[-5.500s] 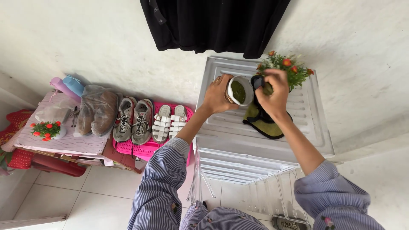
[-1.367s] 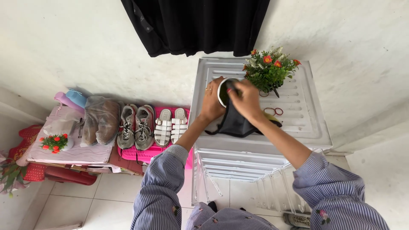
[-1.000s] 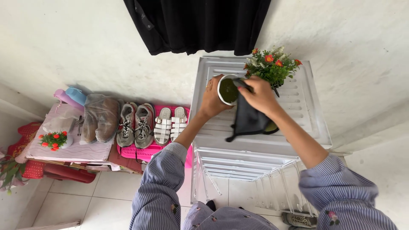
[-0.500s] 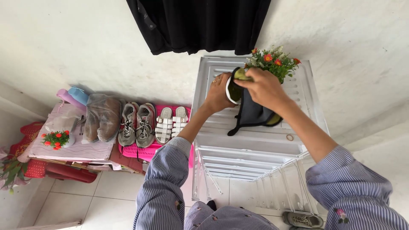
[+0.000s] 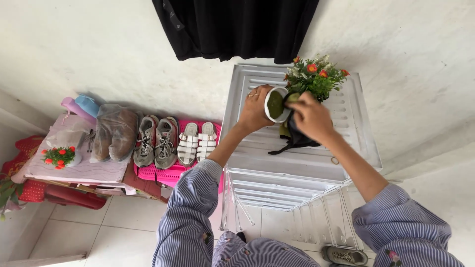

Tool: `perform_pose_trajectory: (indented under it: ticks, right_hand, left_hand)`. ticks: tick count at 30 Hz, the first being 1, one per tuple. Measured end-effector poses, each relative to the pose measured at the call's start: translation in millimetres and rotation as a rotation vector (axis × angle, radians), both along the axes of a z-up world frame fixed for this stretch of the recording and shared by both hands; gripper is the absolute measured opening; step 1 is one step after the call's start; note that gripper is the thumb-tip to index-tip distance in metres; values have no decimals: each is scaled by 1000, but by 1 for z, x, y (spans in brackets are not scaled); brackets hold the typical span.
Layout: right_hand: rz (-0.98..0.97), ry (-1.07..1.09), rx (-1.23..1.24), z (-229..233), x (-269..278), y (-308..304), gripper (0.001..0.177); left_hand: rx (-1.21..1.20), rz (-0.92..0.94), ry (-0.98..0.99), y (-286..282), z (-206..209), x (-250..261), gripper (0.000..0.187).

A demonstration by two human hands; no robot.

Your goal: The recorder cleans artificial plants and the top surface of a plastic drawer unit with a cloth.

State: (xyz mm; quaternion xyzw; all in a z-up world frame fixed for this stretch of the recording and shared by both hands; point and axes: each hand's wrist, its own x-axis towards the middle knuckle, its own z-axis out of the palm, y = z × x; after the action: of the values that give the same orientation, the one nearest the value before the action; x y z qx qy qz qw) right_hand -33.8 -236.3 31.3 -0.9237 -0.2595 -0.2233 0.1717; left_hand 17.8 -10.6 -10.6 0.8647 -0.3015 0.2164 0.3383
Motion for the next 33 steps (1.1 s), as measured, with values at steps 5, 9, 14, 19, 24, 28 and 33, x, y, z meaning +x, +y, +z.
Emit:
perform_pose_trajectory:
  ticks: [5, 9, 14, 19, 24, 28, 33]
  right_hand:
    - [15, 78, 3, -18, -12, 9, 15]
    - [-73, 83, 165, 15, -29, 19, 18]
    - [22, 198, 185, -18, -14, 15, 21]
    - [-77, 298, 266, 1, -16, 8, 21]
    - [-111, 91, 462, -14, -1, -22, 17]
    - [-254, 130, 435, 5, -14, -22, 18]
    - [-275, 150, 414, 11, -16, -18, 17]
  left_hand:
    - [52, 19, -80, -5, 7, -11, 101]
    - [-98, -22, -124, 2, -1, -13, 100]
    - [-32, -29, -215, 2, 6, -22, 99]
    - [-75, -76, -231, 5, 6, -23, 99]
    - [137, 2, -159, 18, 19, -30, 94]
    - [561, 161, -562, 30, 19, -28, 91]
    - [935, 160, -980, 29, 21, -25, 95]
